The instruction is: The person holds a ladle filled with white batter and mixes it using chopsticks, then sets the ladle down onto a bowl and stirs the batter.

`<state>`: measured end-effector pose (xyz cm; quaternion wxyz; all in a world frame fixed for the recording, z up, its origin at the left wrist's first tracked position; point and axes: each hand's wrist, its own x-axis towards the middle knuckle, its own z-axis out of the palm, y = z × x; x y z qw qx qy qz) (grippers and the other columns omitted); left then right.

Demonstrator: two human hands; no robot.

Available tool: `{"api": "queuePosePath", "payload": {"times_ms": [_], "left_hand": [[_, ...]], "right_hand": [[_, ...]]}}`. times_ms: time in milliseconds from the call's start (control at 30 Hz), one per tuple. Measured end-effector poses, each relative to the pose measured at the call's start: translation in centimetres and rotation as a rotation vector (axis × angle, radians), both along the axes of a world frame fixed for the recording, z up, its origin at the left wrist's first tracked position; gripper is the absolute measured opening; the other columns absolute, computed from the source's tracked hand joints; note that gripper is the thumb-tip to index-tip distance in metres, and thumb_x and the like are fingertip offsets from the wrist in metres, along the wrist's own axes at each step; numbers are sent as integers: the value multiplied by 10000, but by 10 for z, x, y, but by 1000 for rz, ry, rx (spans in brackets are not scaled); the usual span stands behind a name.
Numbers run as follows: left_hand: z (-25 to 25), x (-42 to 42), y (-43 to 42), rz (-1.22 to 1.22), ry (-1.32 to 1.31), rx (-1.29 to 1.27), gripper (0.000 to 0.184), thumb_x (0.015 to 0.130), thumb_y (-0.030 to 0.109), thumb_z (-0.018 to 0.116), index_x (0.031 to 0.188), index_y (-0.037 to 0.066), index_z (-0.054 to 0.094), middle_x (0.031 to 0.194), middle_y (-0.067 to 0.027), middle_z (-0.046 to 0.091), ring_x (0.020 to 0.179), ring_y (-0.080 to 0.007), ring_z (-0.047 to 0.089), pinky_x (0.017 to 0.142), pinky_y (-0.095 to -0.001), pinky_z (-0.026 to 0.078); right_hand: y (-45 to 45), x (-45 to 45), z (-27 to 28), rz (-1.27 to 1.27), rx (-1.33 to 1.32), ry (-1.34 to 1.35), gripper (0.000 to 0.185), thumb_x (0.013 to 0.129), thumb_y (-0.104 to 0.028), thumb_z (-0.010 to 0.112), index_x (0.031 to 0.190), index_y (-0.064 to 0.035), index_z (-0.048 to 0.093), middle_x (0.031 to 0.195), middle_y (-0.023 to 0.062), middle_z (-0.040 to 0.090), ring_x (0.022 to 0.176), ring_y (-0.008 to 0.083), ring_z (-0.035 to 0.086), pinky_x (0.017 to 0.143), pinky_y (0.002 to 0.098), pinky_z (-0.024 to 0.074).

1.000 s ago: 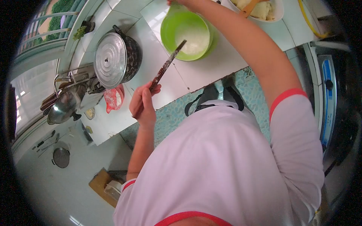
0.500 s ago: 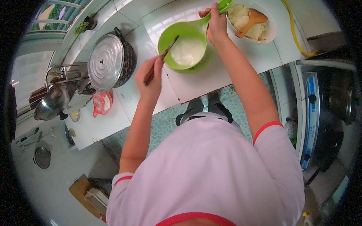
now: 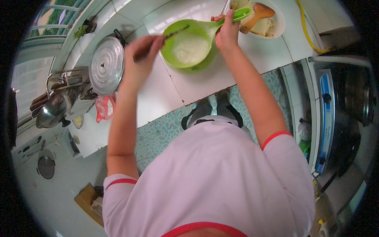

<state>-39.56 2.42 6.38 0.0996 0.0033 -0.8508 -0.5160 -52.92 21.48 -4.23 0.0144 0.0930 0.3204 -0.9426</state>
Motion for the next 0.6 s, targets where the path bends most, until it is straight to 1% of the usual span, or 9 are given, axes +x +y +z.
{"api": "queuePosePath", "payload": {"times_ms": [67,167,233,300,333,433,467,533,600], "left_hand": [[25,-24,-17,-69,-24,57,160,877,78,580,970,-36,643,865,-88,665,742,-131,621,713,-221,485],[45,-29,-57,-27,-103,96,194,881,102,569,960,-64,630,875,-91,664,757,-153,642,712,-232,508],[54,-6,-70,60,-257,49,199,880,115,571,950,-61,632,866,-94,663,737,-151,643,687,-232,512],[55,27,-65,138,-369,51,210,884,133,565,943,-55,635,848,-96,662,710,-147,642,659,-235,516],[52,43,-59,174,-401,76,218,887,145,559,940,-52,638,835,-95,661,694,-144,641,644,-239,518],[41,73,-29,141,-371,137,223,898,146,539,947,-45,643,808,-92,656,676,-138,635,619,-248,518],[40,70,-26,129,-393,118,226,897,153,548,958,-40,649,803,-77,655,675,-133,630,634,-234,511],[37,51,-35,170,-304,79,183,887,106,564,922,-57,642,812,-80,657,671,-124,620,644,-225,507],[31,28,-50,145,-193,98,159,882,79,573,910,-65,636,827,-75,659,692,-114,617,654,-214,494]], "right_hand": [[-1,3,6,28,27,22,204,958,-287,429,977,-108,333,735,33,450,664,159,468,805,388,464],[-3,2,20,29,85,65,186,960,-270,431,905,-100,381,720,18,420,655,145,425,833,391,450],[2,-6,13,55,112,123,182,957,-264,441,901,-101,382,721,17,423,653,138,423,818,388,453],[-1,-4,14,26,105,102,189,953,-263,452,892,-99,380,719,16,420,649,134,415,809,385,456],[-3,-4,15,11,102,93,193,950,-263,458,888,-99,379,719,15,418,646,133,411,805,383,457],[-5,-8,5,46,106,155,209,935,-268,494,910,-84,398,774,37,466,700,148,470,808,386,462],[-7,-7,4,39,99,155,209,938,-273,488,887,-89,402,735,21,444,656,133,452,735,350,450],[-20,-2,15,31,87,156,219,945,-281,475,841,-98,412,657,-11,400,569,102,415,588,277,428],[-24,3,31,60,152,194,227,948,-285,471,832,-99,412,655,-11,399,585,102,414,606,275,421]]}}
